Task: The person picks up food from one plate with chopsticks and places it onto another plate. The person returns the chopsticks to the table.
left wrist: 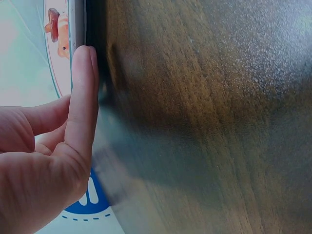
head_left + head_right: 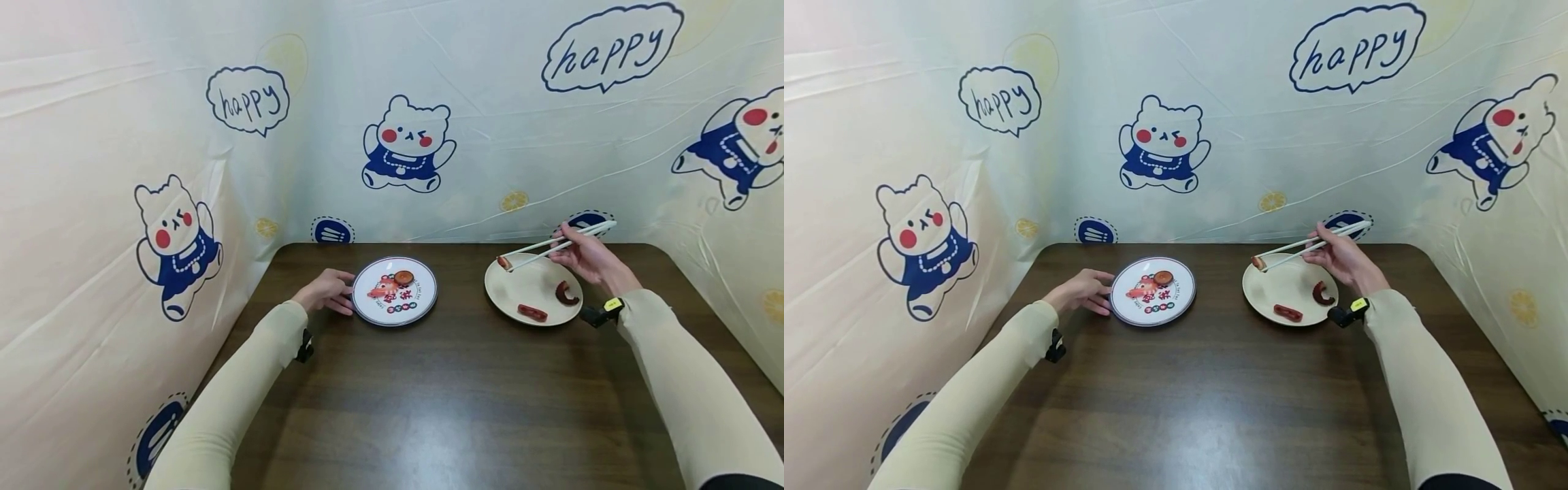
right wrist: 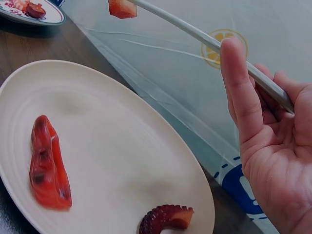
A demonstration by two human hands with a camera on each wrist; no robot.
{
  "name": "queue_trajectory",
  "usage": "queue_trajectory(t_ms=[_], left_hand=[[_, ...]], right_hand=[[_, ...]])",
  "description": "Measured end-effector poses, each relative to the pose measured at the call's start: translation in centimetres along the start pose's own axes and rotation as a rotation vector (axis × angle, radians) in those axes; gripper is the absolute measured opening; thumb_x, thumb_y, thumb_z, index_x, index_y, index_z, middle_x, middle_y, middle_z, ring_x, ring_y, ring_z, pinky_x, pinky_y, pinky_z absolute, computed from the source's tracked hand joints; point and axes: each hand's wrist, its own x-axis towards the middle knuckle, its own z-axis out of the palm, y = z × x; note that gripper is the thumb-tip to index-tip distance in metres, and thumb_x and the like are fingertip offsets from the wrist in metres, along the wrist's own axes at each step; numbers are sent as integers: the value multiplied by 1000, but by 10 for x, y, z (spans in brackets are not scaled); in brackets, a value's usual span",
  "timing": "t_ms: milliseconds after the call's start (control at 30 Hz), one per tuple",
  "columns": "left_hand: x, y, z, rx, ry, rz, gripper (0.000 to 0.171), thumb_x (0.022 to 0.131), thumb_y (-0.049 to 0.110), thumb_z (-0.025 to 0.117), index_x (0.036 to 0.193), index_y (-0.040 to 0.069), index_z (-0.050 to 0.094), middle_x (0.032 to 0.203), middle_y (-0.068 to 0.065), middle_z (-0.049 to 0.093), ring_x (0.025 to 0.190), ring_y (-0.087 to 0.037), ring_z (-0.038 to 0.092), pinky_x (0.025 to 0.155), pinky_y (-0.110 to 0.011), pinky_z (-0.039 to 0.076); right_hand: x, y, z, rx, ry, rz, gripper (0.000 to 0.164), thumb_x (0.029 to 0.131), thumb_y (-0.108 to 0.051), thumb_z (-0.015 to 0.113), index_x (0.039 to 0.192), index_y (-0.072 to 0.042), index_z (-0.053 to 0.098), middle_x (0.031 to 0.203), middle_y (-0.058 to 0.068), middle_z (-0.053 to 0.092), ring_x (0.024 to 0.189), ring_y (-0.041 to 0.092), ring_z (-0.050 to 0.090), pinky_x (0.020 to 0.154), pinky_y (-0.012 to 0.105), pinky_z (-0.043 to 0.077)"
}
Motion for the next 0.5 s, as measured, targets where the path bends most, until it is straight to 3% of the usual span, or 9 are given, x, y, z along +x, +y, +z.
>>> queue_trajectory(t_ms=[267, 500], left_hand=[[-1, 1, -1, -4, -5, 9, 52, 98, 8, 52, 147, 11, 34, 107, -22, 57, 76, -29, 67, 71, -40, 58], [0, -1, -1, -13, -5, 10, 51, 98, 8, 52, 146, 10, 35, 106, -23, 58, 75, -29, 67, 71, -40, 58]], right_hand=[[6, 2, 11, -93, 74, -8, 32, 102, -26, 39, 105, 1, 55, 87, 18, 66, 72, 30, 69, 71, 33, 58], [14, 7, 16, -74, 49, -8, 33, 103, -26, 36, 103, 1, 56, 87, 19, 66, 72, 32, 69, 71, 35, 58]])
